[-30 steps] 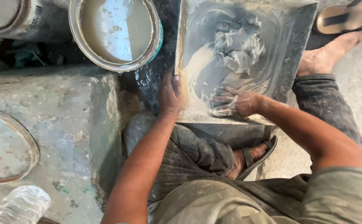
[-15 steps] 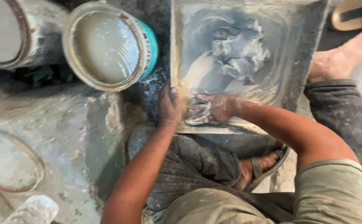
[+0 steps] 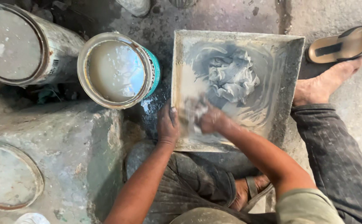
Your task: The person mixes a grey paste in a square tray using their right hand, repeatedly kneading and folding the material. They add liquid from a plastic bottle into the mixture and continue to blend it by hand.
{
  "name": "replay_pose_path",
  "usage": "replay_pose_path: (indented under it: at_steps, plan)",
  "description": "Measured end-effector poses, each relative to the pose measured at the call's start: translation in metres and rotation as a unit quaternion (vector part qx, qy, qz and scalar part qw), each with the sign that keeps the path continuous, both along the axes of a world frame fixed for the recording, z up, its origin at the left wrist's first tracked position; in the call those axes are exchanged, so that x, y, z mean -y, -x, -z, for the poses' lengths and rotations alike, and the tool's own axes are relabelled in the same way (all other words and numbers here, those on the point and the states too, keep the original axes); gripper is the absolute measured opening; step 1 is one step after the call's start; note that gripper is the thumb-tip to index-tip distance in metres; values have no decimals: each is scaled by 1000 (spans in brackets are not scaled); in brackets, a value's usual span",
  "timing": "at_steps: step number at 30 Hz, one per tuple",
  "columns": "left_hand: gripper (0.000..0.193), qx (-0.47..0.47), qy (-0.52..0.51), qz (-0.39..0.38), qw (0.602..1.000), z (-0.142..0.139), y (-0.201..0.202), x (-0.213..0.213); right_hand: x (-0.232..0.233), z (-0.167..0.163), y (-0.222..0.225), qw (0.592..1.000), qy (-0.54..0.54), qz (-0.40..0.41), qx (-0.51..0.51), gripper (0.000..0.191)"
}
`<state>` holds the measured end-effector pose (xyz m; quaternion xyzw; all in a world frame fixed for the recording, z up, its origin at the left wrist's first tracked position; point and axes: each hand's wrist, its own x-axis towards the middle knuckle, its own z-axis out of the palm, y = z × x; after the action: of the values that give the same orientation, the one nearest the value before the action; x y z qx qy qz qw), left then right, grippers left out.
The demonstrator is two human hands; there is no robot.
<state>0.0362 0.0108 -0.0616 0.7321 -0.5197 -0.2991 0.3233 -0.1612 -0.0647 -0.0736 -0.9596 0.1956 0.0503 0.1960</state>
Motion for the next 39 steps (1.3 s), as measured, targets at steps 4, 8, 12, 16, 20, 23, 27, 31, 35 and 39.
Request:
replay_pose_path:
  at_steps: [4, 8, 12, 16, 20, 23, 27, 31, 35, 39]
  plan:
    - [53, -23, -18, -6, 1000, -5, 0, 3, 46, 15, -26, 990, 18, 141, 13, 70]
    - [53, -30, -21, -6, 999, -13, 2, 8, 93, -3, -48, 959, 177, 204, -86, 63]
    - [51, -6, -62, -25, 998, -10, 5, 8, 130, -42, -16, 926, 74, 337, -154, 63]
    - [49, 16, -38, -14, 999, 0, 9, 7, 121, -61, 45, 867, -5, 460, -193, 69]
    - [49, 14, -33, -19, 999, 2, 11, 11, 47, -73, 61, 807, -24, 560, -185, 58]
    - [47, 2, -33, -25, 999, -2, 13, 12, -36, -91, 43, 868, -60, 492, -37, 46]
    - [49, 4, -52, -15, 999, -1, 13, 5, -75, -82, 3, 943, 126, 303, 59, 40]
    - [48, 9, -67, -24, 997, 0, 12, -1, -1, -27, -18, 958, 81, 276, -7, 40]
    - [49, 2, -43, -7, 999, -9, 10, 1, 73, 11, -20, 931, 96, 349, -36, 53]
    - [49, -17, -53, -9, 998, -16, 10, 7, 121, 2, -25, 923, 63, 368, -92, 63]
